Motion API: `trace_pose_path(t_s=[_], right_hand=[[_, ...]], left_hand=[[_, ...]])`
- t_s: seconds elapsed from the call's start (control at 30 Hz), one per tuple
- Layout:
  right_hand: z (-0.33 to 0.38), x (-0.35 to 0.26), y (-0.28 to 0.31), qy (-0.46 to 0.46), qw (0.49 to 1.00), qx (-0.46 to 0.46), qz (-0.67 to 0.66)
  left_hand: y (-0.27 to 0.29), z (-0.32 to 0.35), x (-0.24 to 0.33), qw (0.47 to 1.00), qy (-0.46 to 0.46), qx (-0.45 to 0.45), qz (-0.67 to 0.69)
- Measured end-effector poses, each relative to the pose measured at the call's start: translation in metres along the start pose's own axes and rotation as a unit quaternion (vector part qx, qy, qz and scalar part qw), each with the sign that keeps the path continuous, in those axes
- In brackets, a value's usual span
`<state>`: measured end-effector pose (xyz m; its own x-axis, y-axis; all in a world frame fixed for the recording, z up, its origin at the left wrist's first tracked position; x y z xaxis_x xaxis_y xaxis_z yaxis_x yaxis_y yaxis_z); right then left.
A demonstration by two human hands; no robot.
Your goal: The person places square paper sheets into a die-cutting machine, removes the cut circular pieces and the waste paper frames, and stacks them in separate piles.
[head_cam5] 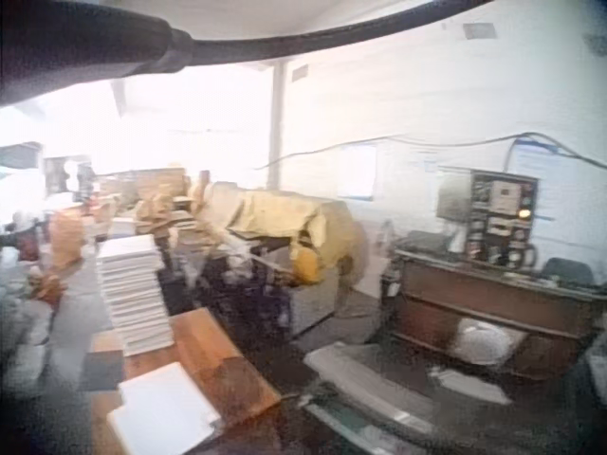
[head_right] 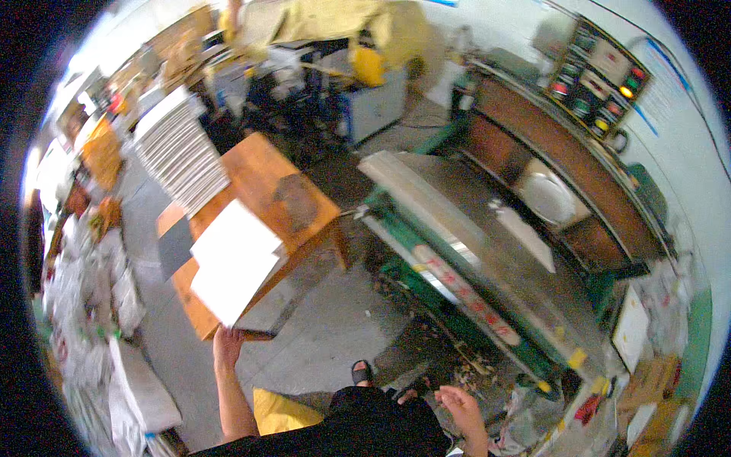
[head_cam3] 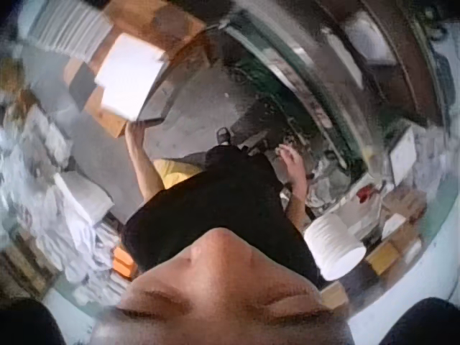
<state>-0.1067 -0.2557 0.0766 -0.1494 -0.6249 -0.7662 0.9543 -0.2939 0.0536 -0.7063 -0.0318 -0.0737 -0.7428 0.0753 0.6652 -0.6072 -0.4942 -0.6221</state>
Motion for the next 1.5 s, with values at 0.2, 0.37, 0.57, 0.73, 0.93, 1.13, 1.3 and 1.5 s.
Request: trace_pose_path(t_s=[0.2, 0.37, 0.57, 0.73, 0.93, 1.13, 1.3, 1.5], right_hand=[[-0.060, -0.120, 0.142, 0.137, 0.956, 0.033, -0.255], [-0.225, -0.079, 0.283, 0.003, 0.945, 0.243, -0.219], [-0.302, -0.105, 0.268, -0.145, 0.932, 0.128, -0.305], [-0.335, -0.102, 0.291, -0.113, 0.919, -0.021, -0.376], [-0.226, -0.114, 0.341, 0.163, 0.895, -0.050, -0.413], [-0.095, 0.021, 0.433, 0.135, 0.889, 0.188, -0.394], [0.022, 0.082, 0.399, 0.106, 0.877, 0.235, -0.405], [0.092, 0.086, 0.331, 0.031, 0.792, 0.425, -0.437]], left_hand=[[-0.001, 0.032, 0.019, 0.998, -0.020, -0.007, -0.054], [-0.084, 0.060, 0.014, 0.983, -0.120, -0.083, -0.109], [-0.248, 0.221, -0.104, 0.985, -0.020, -0.094, -0.146], [-0.331, 0.282, -0.254, 0.928, 0.252, -0.188, -0.201], [-0.426, 0.304, -0.378, 0.858, 0.379, -0.294, -0.183], [-0.520, 0.247, -0.533, 0.867, 0.349, -0.317, -0.160], [-0.499, 0.171, -0.578, 0.910, 0.331, -0.205, -0.144], [-0.510, 0.222, -0.548, 0.741, -0.063, -0.436, -0.507]])
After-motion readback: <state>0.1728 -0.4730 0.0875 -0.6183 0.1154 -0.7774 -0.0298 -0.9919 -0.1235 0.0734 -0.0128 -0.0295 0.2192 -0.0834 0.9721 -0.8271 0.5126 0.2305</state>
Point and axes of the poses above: each hand's wrist, its own z-axis away from the middle knuckle, its own y-axis out of the back of the hand, x = y × z, the point moved 4 cm from there along -z, towards the middle knuckle, and after that the axes turned 7 degrees about -y, right-handed, at the moved point
